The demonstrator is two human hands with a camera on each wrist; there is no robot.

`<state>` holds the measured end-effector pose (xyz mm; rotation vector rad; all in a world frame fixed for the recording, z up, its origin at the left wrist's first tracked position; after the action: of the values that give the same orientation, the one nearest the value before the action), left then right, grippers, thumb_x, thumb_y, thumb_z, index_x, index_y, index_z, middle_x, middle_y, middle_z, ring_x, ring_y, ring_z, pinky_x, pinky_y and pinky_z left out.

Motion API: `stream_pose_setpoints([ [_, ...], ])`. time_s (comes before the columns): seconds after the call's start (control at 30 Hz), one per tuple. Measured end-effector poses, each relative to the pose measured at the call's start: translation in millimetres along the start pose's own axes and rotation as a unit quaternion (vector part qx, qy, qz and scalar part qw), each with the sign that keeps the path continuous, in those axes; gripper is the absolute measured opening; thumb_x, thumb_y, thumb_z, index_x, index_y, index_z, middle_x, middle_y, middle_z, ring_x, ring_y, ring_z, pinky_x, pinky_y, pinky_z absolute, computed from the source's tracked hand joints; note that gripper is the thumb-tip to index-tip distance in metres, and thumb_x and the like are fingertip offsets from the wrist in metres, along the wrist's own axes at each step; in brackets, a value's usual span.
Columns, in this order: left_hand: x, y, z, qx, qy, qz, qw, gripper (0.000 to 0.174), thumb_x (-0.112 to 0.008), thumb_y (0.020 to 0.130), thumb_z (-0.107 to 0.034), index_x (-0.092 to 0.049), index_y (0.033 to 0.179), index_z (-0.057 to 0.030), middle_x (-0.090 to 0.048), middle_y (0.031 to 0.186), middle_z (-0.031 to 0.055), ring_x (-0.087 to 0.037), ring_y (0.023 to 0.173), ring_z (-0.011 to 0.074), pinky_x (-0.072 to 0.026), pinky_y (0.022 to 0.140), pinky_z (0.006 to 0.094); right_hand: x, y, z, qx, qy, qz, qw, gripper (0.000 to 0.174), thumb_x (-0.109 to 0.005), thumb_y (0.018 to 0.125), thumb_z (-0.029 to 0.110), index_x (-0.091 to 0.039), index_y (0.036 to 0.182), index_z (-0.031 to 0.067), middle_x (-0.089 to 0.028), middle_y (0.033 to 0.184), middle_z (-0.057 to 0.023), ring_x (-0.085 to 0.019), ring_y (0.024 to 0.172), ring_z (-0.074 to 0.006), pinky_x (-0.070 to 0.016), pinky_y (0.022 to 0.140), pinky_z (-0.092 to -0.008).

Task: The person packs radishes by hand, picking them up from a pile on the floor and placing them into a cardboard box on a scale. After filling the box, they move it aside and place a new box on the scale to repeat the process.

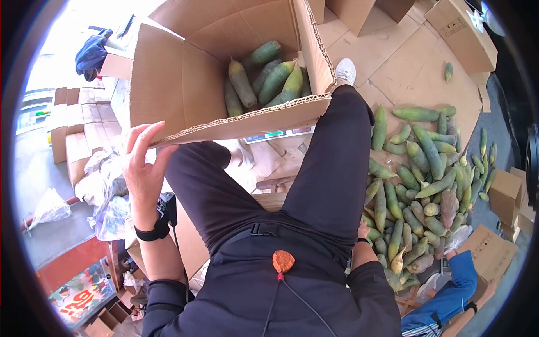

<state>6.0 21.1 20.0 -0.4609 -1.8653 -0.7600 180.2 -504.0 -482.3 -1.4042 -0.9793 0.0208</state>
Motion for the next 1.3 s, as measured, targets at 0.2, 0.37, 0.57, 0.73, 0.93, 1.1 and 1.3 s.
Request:
stream_pose_setpoints([
  [0.2,1,-3,3,-0.022,-0.006,-0.023,0.999,0.043,-0.079,0.068,-0.010,-0.066,0.108,-0.0069,-0.061,0.101,0.0097,-0.059,0.094,0.0265,-0.0480,0.081,0.0357,31,-17,-22,-0.035,0.081,-0.023,0.996,0.032,-0.060,0.083,0.012,-0.051,0.114,0.0089,-0.058,0.115,-0.0113,-0.055,0.113,-0.0310,-0.0495,0.089,-0.0463],
  [0.37,1,-3,-2,-0.049,0.010,-0.040,0.998,0.041,-0.079,0.064,-0.011,-0.066,0.102,-0.0069,-0.061,0.097,0.0086,-0.057,0.094,0.0288,-0.0439,0.086,0.0402,92,-25,-74,-0.014,0.346,-0.232,0.909,0.047,-0.067,0.072,0.000,-0.047,0.114,0.0043,-0.059,0.111,-0.0202,-0.056,0.105,-0.0398,-0.0463,0.088,-0.0426],
  [0.57,-2,-4,-8,-0.071,0.037,-0.055,0.995,0.035,-0.077,0.067,-0.014,-0.066,0.099,-0.0077,-0.061,0.094,0.0067,-0.058,0.095,0.0270,-0.0410,0.094,0.0444,273,-74,-66,0.131,0.566,-0.398,0.710,0.053,-0.067,0.074,-0.006,-0.044,0.121,0.0011,-0.051,0.113,-0.0100,-0.052,0.105,-0.0212,-0.0406,0.095,-0.0327],
  [0.73,-3,-4,-4,-0.076,0.023,-0.065,0.995,0.032,-0.077,0.067,-0.013,-0.066,0.097,-0.0081,-0.062,0.092,0.0056,-0.058,0.096,0.0254,-0.0392,0.095,0.0446,465,-197,-3,0.327,0.573,-0.483,0.576,0.049,-0.067,0.081,-0.003,-0.044,0.124,0.0012,-0.050,0.125,-0.0105,-0.050,0.115,-0.0200,-0.0391,0.102,-0.0342],
  [0.93,0,-3,-4,-0.078,0.010,-0.078,0.994,0.030,-0.077,0.064,-0.012,-0.065,0.091,-0.0098,-0.063,0.089,0.0033,-0.059,0.093,0.0239,-0.0399,0.089,0.0401,594,-306,101,0.531,0.553,-0.446,0.461,0.056,-0.063,0.079,-0.007,-0.041,0.131,0.0002,-0.050,0.131,-0.0170,-0.051,0.118,-0.0235,-0.0400,0.103,-0.0369],
  [1.1,-1,-2,0,-0.079,0.002,-0.076,0.994,0.029,-0.077,0.064,-0.012,-0.065,0.090,-0.0096,-0.064,0.089,0.0029,-0.059,0.092,0.0236,-0.0396,0.088,0.0395,629,-290,225,0.599,0.523,-0.286,0.535,0.050,-0.065,0.079,-0.009,-0.048,0.125,0.0045,-0.055,0.115,-0.0070,-0.057,0.105,-0.0150,-0.0502,0.088,-0.0280],
  [1.3,0,-3,3,-0.081,-0.012,-0.071,0.994,0.027,-0.076,0.067,-0.012,-0.065,0.091,-0.0086,-0.064,0.089,0.0034,-0.059,0.093,0.0239,-0.0393,0.088,0.0389,626,-257,290,0.563,0.352,-0.312,0.679,0.037,-0.065,0.082,0.004,-0.058,0.119,0.0071,-0.060,0.124,-0.0061,-0.058,0.108,-0.0195,-0.0469,0.092,-0.0327],
])
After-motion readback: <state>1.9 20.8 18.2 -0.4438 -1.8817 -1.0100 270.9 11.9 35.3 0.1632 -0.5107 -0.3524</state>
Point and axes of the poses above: each hand's wrist, its own y-axis towards the middle knuckle, its own x-axis out of the back of the hand, z = x × y, the point moved 9 cm from there along y, towards the middle knuckle
